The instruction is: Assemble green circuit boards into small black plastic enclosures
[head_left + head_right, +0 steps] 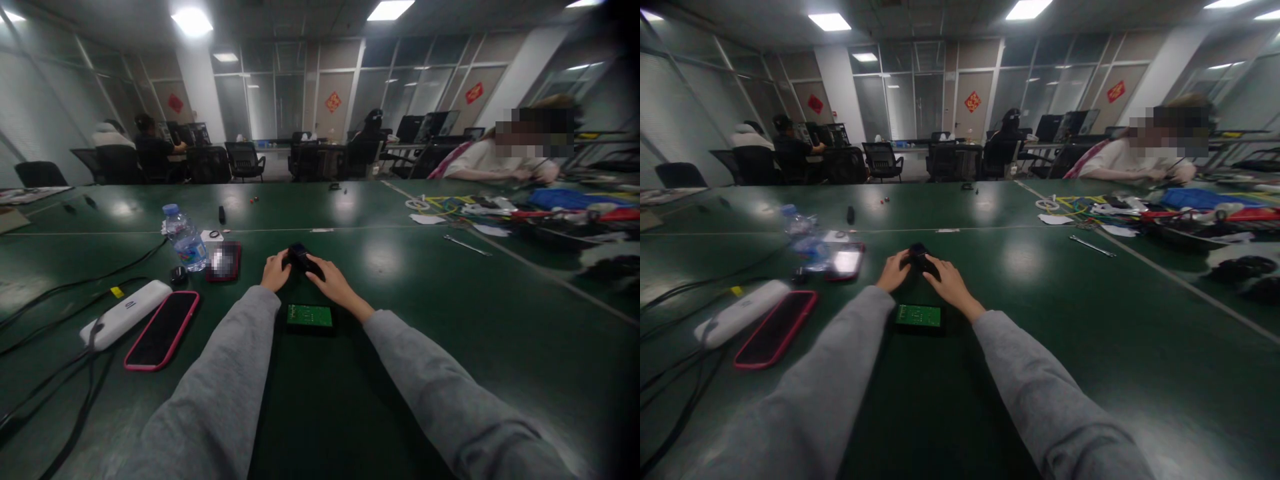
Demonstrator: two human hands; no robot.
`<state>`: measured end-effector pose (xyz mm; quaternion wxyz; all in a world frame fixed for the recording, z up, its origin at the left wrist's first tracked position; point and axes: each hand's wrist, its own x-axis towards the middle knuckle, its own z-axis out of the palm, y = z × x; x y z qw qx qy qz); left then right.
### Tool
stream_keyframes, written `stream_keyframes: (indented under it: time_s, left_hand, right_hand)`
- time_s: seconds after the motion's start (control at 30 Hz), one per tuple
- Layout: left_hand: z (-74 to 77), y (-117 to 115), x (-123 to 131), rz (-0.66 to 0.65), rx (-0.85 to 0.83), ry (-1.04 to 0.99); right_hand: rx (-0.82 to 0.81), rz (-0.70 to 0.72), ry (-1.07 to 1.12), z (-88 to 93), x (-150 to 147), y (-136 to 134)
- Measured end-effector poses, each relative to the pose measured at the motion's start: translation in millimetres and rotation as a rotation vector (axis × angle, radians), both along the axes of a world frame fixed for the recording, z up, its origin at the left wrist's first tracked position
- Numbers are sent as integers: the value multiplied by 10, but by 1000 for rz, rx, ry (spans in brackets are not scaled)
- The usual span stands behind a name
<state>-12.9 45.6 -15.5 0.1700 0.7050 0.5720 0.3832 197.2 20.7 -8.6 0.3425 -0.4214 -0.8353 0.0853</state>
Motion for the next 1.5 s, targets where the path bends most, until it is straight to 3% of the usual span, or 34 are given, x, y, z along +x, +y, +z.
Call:
stream_keyframes:
  time_s: [0.9, 1.3, 1.5]
  left_hand:
    - [4, -13, -16, 27, -12, 33]
    - [17, 11, -14, 34, -20, -49]
    - [31, -26, 0, 67, 5, 32]
  right_hand:
    - [-48, 105, 27, 106, -16, -103]
    - [-103, 104, 0, 128, -4, -131]
    - [-111, 106, -4, 113, -2, -121]
